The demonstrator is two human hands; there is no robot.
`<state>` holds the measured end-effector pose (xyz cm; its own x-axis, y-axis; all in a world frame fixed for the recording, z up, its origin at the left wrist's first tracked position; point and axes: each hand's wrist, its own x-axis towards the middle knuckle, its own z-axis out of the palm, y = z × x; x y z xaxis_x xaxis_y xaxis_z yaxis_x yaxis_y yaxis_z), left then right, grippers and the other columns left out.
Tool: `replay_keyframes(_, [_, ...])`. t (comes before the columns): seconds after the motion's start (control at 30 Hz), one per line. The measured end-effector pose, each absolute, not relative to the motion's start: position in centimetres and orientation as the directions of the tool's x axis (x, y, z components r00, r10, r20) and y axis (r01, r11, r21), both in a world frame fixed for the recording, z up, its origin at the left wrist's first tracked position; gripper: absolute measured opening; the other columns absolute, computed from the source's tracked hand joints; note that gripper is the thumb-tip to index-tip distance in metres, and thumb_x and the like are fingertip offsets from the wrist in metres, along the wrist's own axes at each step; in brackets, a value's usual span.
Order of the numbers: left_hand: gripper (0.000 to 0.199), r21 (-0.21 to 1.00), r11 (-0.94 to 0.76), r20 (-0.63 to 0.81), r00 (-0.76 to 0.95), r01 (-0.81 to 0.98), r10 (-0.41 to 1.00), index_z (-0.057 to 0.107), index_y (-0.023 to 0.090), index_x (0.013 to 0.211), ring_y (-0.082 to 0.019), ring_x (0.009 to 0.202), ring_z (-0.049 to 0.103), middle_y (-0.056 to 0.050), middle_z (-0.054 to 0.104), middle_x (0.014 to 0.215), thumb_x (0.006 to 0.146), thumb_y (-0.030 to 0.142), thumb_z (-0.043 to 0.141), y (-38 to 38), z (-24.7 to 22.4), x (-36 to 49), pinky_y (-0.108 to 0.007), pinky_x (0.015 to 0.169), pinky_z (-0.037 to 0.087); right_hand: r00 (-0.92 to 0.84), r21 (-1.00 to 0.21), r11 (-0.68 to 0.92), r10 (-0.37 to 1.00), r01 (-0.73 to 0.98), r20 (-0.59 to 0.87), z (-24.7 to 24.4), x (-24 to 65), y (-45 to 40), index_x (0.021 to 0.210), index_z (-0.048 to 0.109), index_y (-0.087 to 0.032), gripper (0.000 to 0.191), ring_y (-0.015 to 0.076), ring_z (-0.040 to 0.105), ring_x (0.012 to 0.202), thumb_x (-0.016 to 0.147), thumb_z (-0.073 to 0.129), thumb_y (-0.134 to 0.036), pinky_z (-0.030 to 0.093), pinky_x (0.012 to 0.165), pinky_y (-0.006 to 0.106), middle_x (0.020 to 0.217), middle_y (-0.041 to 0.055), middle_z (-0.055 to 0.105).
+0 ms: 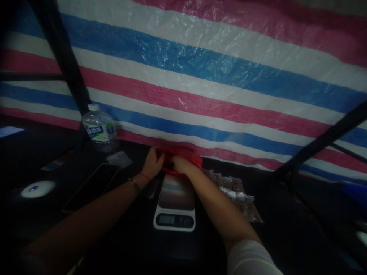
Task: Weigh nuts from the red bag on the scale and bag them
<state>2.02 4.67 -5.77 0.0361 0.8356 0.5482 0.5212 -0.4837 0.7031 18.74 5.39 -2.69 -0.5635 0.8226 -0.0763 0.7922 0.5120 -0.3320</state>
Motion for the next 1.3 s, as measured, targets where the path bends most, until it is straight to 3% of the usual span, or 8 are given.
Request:
replay_keyframes(0.2, [0.028, 0.686, -0.516, 0.560, 0.081, 0.513, 0.824, 0.049, 0.012, 0.110, -0.025, 0.101, 0.059, -0.014, 0.059, 0.105, 0.085, 0.025, 0.050, 4.5, -5.9, 2.2, -0.041, 0.094, 0.046, -0.402, -0.188, 0.375, 0.905, 0.908, -0.139, -1.5, 22.5, 4.8, 0.109, 0.071, -0.016, 0.032, 0.0216, 0.068, 0.093, 0.080, 0.059, -0.010, 0.049, 0.081, 0.027, 0.106, 0.0111, 0.072])
replay_keyframes(0.37, [0.025, 0.671, -0.585, 0.583, 0.163, 0.456, 0.796, 0.050, 0.014, 0.108, -0.023, 0.097, 0.061, -0.012, 0.061, 0.103, 0.086, 0.025, 0.050, 4.3, -6.1, 2.5, -0.039, 0.089, 0.049, -0.444, -0.328, 0.390, 0.890, 0.861, -0.108, -1.4, 21.8, 4.2, 0.115, 0.068, -0.018, 0.034, 0.0206, 0.067, 0.097, 0.082, 0.064, -0.023, 0.050, 0.084, 0.026, 0.112, 0.0090, 0.071])
replay_keyframes(0.53, [0.023, 0.633, -0.605, 0.605, 0.178, 0.482, 0.776, 0.052, 0.016, 0.107, -0.022, 0.095, 0.062, -0.011, 0.062, 0.101, 0.088, 0.028, 0.049, 4.3, -6.1, 2.5, -0.038, 0.088, 0.049, -0.459, -0.330, 0.399, 0.879, 0.856, -0.127, -2.1, 20.0, 4.0, 0.110, 0.071, -0.017, 0.036, 0.0209, 0.068, 0.093, 0.075, 0.064, -0.011, 0.050, 0.083, 0.026, 0.105, 0.0090, 0.073])
replay_keyframes(0.73, [0.034, 0.377, -0.673, 0.782, 0.169, 0.636, 0.599, 0.053, 0.015, 0.111, -0.029, 0.119, 0.051, -0.014, 0.057, 0.124, 0.082, 0.033, 0.055, 3.0, -5.1, 2.2, -0.049, 0.104, 0.037, -0.428, -0.256, 0.389, 0.896, 0.885, -0.119, -2.0, 19.9, 3.9, 0.098, 0.075, -0.017, 0.030, 0.0199, 0.068, 0.091, 0.078, 0.057, -0.005, 0.049, 0.082, 0.025, 0.101, 0.0086, 0.074])
replay_keyframes(0.9, [0.031, 0.277, -0.812, 0.731, 0.435, 0.513, 0.525, 0.057, 0.015, 0.107, -0.025, 0.106, 0.059, -0.012, 0.065, 0.109, 0.079, 0.029, 0.056, 2.4, -4.6, 2.7, -0.039, 0.098, 0.045, -0.338, -0.210, 0.317, 0.938, 0.925, -0.075, -1.7, 20.1, 3.7, 0.091, 0.076, -0.012, 0.018, 0.0229, 0.068, 0.085, 0.082, 0.060, -0.016, 0.049, 0.076, 0.027, 0.095, 0.0138, 0.074])
replay_keyframes(1.07, [0.033, 0.364, -0.753, 0.569, 0.509, 0.548, 0.646, 0.059, 0.016, 0.109, -0.023, 0.100, 0.063, -0.010, 0.068, 0.107, 0.079, 0.031, 0.059, 2.8, -4.7, 3.1, -0.035, 0.092, 0.050, -0.311, -0.407, 0.284, 0.950, 0.868, 0.000, -1.5, 21.8, 3.8, 0.095, 0.075, -0.013, 0.024, 0.0186, 0.067, 0.080, 0.078, 0.059, -0.007, 0.049, 0.073, 0.025, 0.093, 0.0094, 0.075])
replay_keyframes(1.2, [0.027, 0.374, -0.672, 0.420, 0.530, 0.639, 0.737, 0.063, 0.018, 0.101, -0.023, 0.091, 0.066, -0.009, 0.070, 0.101, 0.081, 0.036, 0.058, 2.8, -4.7, 3.3, -0.033, 0.082, 0.052, -0.272, -0.549, 0.318, 0.948, 0.773, 0.168, -1.2, 22.1, 3.9, 0.090, 0.076, -0.015, 0.022, 0.0171, 0.066, 0.074, 0.079, 0.058, -0.009, 0.049, 0.072, 0.026, 0.083, 0.0059, 0.074])
replay_keyframes(1.3, [0.028, 0.379, -0.634, 0.376, 0.514, 0.674, 0.771, 0.064, 0.018, 0.100, -0.023, 0.085, 0.067, -0.008, 0.070, 0.096, 0.083, 0.039, 0.057, 2.8, -4.9, 3.4, -0.033, 0.076, 0.052, -0.231, -0.615, 0.369, 0.927, 0.697, 0.295, -1.1, 21.1, 3.7, 0.089, 0.076, -0.016, 0.018, 0.0170, 0.066, 0.080, 0.080, 0.062, -0.013, 0.049, 0.075, 0.026, 0.088, 0.0052, 0.074])
